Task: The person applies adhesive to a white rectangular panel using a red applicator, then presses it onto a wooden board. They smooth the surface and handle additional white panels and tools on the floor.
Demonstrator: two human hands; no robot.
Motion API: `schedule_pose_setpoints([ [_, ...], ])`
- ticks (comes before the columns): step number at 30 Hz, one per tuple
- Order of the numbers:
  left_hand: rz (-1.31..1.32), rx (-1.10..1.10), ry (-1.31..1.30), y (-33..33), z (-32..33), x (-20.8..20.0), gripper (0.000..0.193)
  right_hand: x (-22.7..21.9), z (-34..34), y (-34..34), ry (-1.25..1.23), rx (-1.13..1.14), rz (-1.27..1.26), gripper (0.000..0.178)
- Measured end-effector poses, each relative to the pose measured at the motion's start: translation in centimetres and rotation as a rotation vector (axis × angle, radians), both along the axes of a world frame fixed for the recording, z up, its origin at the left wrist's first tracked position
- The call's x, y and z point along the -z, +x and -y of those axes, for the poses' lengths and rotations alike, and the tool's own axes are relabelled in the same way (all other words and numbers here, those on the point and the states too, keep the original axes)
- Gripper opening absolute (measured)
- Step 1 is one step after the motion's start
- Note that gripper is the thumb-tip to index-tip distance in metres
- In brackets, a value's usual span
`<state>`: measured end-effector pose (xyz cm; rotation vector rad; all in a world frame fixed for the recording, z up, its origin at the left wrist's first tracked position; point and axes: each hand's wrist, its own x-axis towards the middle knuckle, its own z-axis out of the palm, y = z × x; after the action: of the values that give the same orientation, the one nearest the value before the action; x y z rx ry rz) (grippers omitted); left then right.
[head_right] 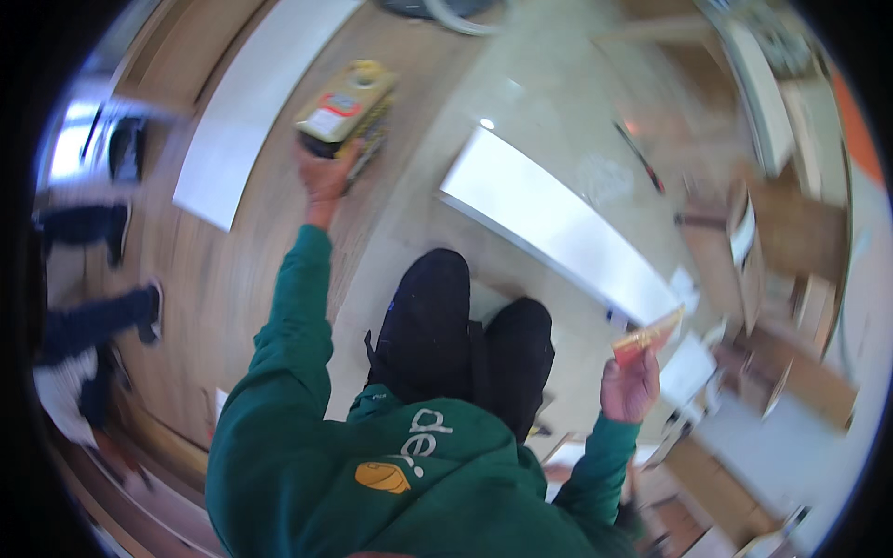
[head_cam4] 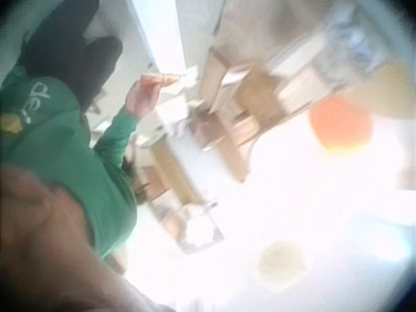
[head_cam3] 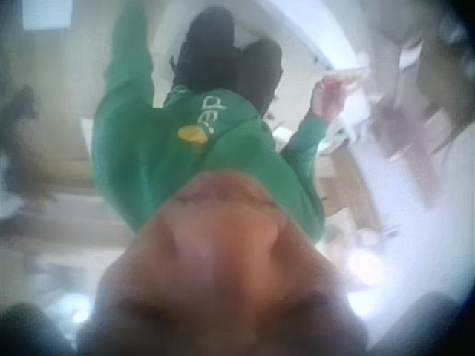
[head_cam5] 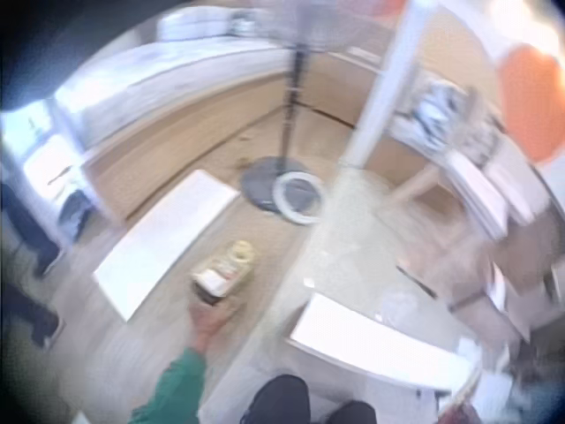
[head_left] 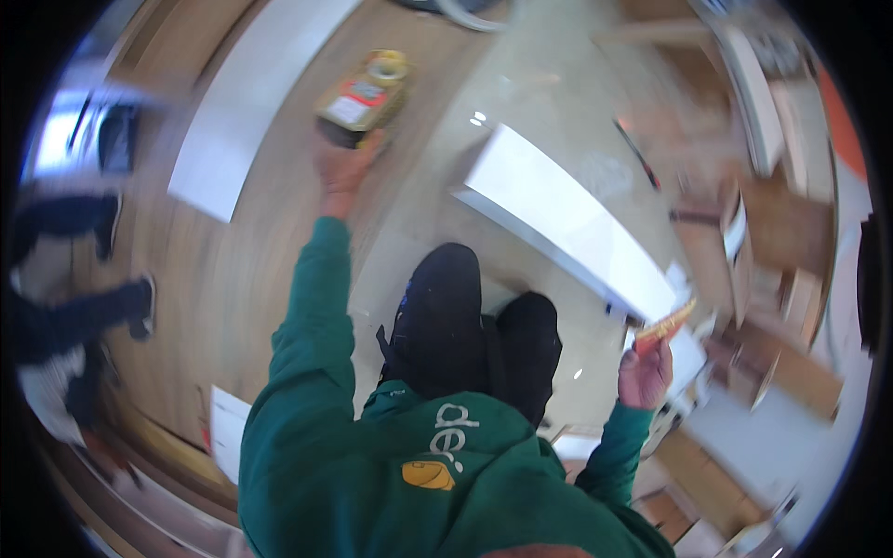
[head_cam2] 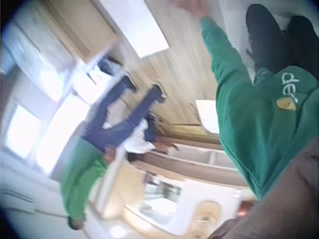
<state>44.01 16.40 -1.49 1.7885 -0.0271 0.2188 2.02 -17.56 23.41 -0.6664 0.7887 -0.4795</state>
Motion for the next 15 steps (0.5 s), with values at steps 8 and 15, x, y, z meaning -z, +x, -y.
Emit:
schedule_pose_setpoints([
  [8,0.321,0.288,0.433,-2.9,-2.1,-17.8,0.094,6.2,-3.7,-10.8,0.148,0.307,0.112,0.043],
  [15,0.373,0.773,1.004,-5.4,3.5,-29.1,0.090,9.8,-4.8,-9.2,0.081,0.059,0.236,0.041],
])
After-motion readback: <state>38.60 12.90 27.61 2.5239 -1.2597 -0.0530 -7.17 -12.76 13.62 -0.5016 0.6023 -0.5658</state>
